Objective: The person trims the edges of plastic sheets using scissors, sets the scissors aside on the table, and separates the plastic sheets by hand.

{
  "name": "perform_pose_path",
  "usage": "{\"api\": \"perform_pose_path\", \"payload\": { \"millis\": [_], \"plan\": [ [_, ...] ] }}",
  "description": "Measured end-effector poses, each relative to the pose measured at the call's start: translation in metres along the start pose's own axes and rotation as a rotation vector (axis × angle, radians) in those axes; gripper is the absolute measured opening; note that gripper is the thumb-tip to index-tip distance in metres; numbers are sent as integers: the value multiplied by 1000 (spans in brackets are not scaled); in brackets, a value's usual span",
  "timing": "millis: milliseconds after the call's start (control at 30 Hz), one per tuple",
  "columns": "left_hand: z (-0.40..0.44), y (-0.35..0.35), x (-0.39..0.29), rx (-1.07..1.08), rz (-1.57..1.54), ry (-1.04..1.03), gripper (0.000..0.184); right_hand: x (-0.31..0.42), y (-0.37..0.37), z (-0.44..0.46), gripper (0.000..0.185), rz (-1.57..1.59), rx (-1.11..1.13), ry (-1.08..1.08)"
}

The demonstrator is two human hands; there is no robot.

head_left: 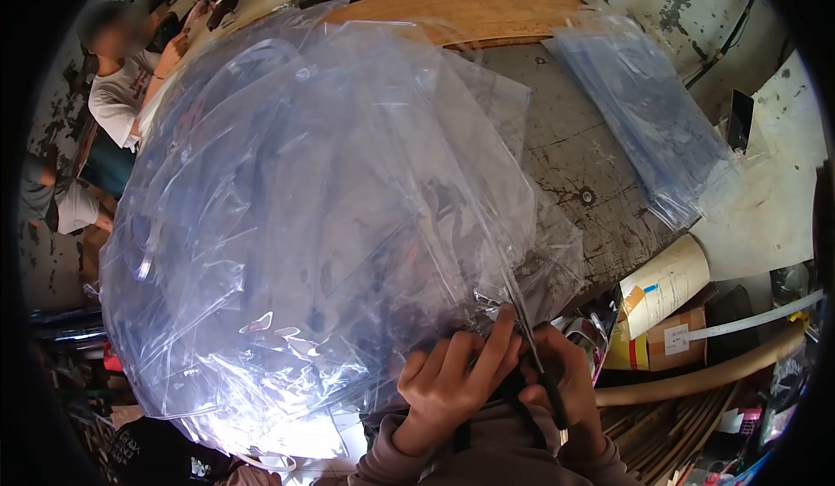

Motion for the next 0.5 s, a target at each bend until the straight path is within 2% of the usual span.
{"api": "perform_pose_path", "payload": {
  "millis": [500],
  "plan": [
    [1,0,-1,-27,33,-8,33,-7,7,-6,66,-85,-59,18]
  ]
}}
Point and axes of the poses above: each hand's wrist, its own z-axis towards the middle knuckle, its own y-axis out of the back of the hand, x = y × z, the point moved 7 cm from there along z, towards the middle knuckle, and after that the axes turned 11 degrees about z, right-handed, at the moved point
